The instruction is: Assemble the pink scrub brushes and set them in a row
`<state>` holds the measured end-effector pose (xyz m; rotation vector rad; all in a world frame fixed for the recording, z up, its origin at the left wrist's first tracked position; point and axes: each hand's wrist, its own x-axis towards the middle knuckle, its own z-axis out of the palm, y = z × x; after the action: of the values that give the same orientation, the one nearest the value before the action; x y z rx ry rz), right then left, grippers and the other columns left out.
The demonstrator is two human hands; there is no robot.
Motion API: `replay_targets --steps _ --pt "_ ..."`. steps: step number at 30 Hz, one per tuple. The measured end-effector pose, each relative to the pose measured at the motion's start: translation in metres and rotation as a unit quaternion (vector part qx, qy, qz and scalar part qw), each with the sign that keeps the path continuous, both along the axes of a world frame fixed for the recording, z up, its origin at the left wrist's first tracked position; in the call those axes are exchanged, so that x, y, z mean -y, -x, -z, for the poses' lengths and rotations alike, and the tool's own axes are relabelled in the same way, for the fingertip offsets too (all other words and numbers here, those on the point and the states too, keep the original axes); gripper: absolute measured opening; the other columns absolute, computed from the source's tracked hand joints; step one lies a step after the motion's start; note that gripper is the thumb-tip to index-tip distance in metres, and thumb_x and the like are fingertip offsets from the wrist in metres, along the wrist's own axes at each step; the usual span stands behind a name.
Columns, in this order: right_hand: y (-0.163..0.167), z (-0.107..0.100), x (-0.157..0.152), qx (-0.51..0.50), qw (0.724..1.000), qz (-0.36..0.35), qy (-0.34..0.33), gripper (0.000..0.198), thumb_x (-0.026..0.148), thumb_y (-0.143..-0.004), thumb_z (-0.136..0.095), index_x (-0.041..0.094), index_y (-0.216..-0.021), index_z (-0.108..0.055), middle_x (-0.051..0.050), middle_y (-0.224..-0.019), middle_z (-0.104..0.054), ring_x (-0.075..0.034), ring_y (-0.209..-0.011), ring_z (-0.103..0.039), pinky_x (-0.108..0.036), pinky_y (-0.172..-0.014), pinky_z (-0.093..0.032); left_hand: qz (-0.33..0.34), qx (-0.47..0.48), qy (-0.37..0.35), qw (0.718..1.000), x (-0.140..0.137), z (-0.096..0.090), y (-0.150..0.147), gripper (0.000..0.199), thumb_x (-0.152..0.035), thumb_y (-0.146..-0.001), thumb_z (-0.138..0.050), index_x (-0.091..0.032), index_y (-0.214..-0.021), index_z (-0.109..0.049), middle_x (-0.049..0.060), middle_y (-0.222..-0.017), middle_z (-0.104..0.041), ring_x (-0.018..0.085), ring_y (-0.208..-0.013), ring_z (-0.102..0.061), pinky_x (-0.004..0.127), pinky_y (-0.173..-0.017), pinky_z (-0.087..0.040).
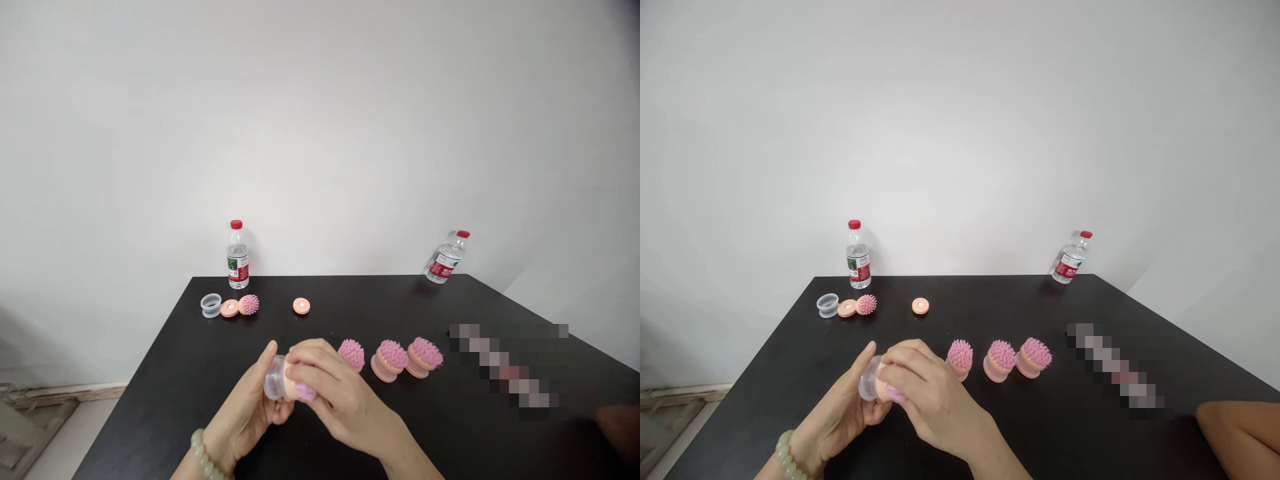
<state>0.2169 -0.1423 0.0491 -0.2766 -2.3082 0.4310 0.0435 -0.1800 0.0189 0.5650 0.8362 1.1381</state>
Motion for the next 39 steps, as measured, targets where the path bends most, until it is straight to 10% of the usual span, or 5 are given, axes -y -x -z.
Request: replay_targets --steps 6,21,27,33,39 --pt "0.002 0.014 -0.006 0.019 0.977 0.151 0.152 0.059 0.047 -0.085 -0.076 0.021 -0.132 -0.052 -0.013 -0.117 -0.067 -0.030 -0.105 -0.066 -0.047 -0.090 -0.056 -0.034 -0.051 -0.100 0.993 0.002 -0.010 0.004 0.037 -0.052 -0.077 -0.079 -0.016 -0.084 -0.073 0.000 -0.073 -0.063 0.011 -0.064 -0.053 0.022 -0.061 -0.047" --pt "0.003 0.023 -0.012 -0.042 0.948 0.164 0.271 0.057 0.034 -0.083 -0.074 0.022 -0.133 -0.050 -0.006 -0.104 -0.066 -0.021 -0.084 -0.066 -0.034 -0.069 -0.057 -0.050 -0.007 -0.082 0.995 -0.001 -0.006 0.005 0.032 -0.043 -0.073 -0.085 -0.017 -0.089 -0.076 0.004 -0.083 -0.069 0.013 -0.072 -0.059 0.024 -0.066 -0.047" --pt "0.003 0.020 -0.011 -0.012 0.954 0.138 0.265 0.075 0.017 -0.076 -0.079 0.032 -0.141 -0.046 -0.005 -0.143 -0.054 -0.026 -0.130 -0.053 -0.045 -0.109 -0.044 -0.055 0.005 -0.079 0.995 -0.002 -0.004 0.005 0.030 -0.042 -0.075 -0.084 -0.017 -0.091 -0.076 0.003 -0.082 -0.068 0.013 -0.073 -0.059 0.025 -0.069 -0.049" --pt "0.004 0.016 -0.011 -0.025 0.934 0.162 0.318 0.067 0.031 -0.081 -0.077 0.022 -0.139 -0.046 -0.007 -0.113 -0.065 -0.024 -0.096 -0.066 -0.037 -0.073 -0.057 -0.051 0.004 -0.083 0.995 -0.001 -0.003 0.004 0.028 -0.041 -0.078 -0.082 -0.017 -0.087 -0.073 0.004 -0.084 -0.068 0.014 -0.075 -0.059 0.025 -0.069 -0.049" --pt "0.005 0.015 -0.008 -0.017 0.949 0.143 0.281 0.066 0.015 -0.077 -0.077 0.031 -0.136 -0.053 -0.005 -0.136 -0.059 -0.026 -0.126 -0.057 -0.046 -0.106 -0.047 -0.051 0.014 -0.075 0.996 -0.001 -0.003 0.004 0.026 -0.040 -0.077 -0.082 -0.018 -0.086 -0.072 0.003 -0.083 -0.066 0.014 -0.076 -0.060 0.026 -0.071 -0.050"
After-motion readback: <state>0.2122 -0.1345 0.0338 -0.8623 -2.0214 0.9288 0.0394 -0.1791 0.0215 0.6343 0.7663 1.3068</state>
